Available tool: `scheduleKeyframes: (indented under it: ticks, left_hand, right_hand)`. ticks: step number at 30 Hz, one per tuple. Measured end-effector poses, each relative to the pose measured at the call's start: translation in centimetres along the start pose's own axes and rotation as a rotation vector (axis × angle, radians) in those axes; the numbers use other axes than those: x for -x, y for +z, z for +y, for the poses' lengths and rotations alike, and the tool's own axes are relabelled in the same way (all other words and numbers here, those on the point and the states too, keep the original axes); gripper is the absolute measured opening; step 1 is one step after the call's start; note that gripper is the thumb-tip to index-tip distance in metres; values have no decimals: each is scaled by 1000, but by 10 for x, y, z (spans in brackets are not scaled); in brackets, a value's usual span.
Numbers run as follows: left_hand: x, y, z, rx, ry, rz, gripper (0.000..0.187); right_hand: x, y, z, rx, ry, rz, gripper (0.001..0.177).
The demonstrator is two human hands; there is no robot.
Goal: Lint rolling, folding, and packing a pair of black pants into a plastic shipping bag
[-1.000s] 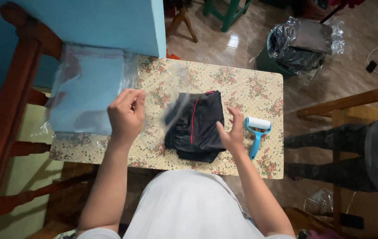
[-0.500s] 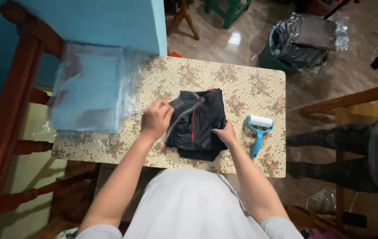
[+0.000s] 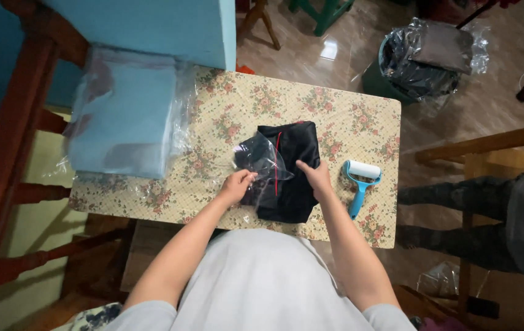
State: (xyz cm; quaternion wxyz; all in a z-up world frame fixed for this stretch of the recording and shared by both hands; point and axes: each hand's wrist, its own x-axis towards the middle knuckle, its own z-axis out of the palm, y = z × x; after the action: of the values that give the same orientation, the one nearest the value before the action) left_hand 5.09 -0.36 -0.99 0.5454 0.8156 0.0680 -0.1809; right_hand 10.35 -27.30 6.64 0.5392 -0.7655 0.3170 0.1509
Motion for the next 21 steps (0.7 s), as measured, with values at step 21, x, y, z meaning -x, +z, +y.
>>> scheduleKeyframes:
  ticks: [21]
  left_hand:
    - [-5, -8, -65, 408, -77, 495, 23]
  right_hand:
    - [90, 84, -27, 566, -359, -258, 119]
